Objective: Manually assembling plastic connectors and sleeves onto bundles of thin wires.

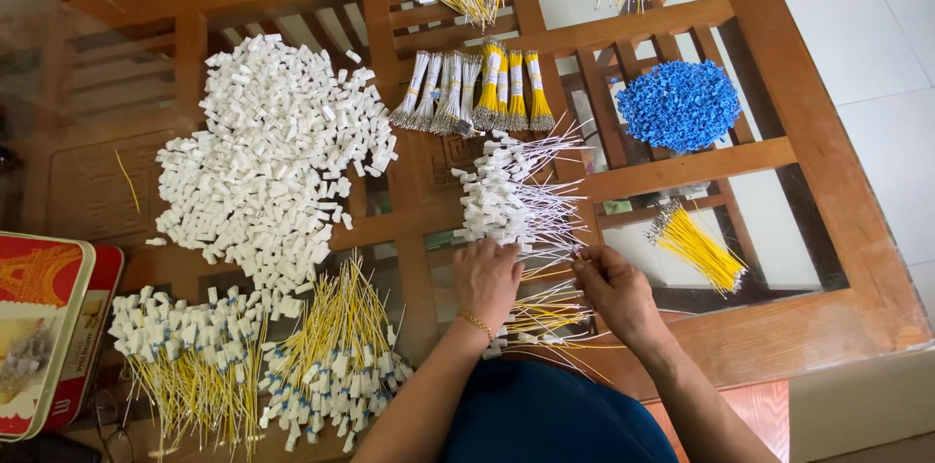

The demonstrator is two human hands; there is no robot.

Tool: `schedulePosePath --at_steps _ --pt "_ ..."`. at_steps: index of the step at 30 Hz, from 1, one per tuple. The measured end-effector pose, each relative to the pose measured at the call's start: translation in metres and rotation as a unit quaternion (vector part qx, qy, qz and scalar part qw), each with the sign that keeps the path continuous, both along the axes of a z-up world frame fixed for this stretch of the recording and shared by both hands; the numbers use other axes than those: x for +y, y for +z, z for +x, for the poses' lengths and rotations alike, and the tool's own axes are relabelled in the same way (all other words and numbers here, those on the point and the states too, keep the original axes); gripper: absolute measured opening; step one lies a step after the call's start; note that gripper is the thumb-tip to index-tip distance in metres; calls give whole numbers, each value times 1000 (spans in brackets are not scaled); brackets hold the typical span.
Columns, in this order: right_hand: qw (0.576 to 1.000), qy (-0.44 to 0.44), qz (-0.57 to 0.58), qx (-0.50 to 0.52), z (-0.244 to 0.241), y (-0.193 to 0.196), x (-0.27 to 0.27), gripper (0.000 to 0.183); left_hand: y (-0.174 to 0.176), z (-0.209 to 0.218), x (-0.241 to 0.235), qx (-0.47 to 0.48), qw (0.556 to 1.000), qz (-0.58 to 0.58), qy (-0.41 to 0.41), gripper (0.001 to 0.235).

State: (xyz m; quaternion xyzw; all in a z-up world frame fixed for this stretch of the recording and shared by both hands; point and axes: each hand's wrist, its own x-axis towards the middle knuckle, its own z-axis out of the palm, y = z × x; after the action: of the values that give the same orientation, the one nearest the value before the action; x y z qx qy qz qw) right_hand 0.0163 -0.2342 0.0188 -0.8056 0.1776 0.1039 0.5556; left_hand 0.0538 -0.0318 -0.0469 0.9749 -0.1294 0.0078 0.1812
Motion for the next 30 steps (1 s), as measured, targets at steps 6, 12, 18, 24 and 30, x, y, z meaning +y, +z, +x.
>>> schedulePosePath --at_steps 6,12,18,24,30 --pt "1000 9 -6 -7 -8 -3 -1 17 -30 17 -9 -118 991 13 -58 8" --pt "995 -24 96 -33 -12 19 2 19 -17 17 -10 -141 988 18 -66 13" --pt "988 -28 145 -50 -11 42 11 18 87 -7 0 -57 953 -291 -56 13" --pt "999 44 13 -24 -14 68 17 17 125 -31 5 57 858 -509 -26 10" --pt "992 95 -2 -83 -19 94 27 8 139 -43 9 81 834 -546 -16 8"
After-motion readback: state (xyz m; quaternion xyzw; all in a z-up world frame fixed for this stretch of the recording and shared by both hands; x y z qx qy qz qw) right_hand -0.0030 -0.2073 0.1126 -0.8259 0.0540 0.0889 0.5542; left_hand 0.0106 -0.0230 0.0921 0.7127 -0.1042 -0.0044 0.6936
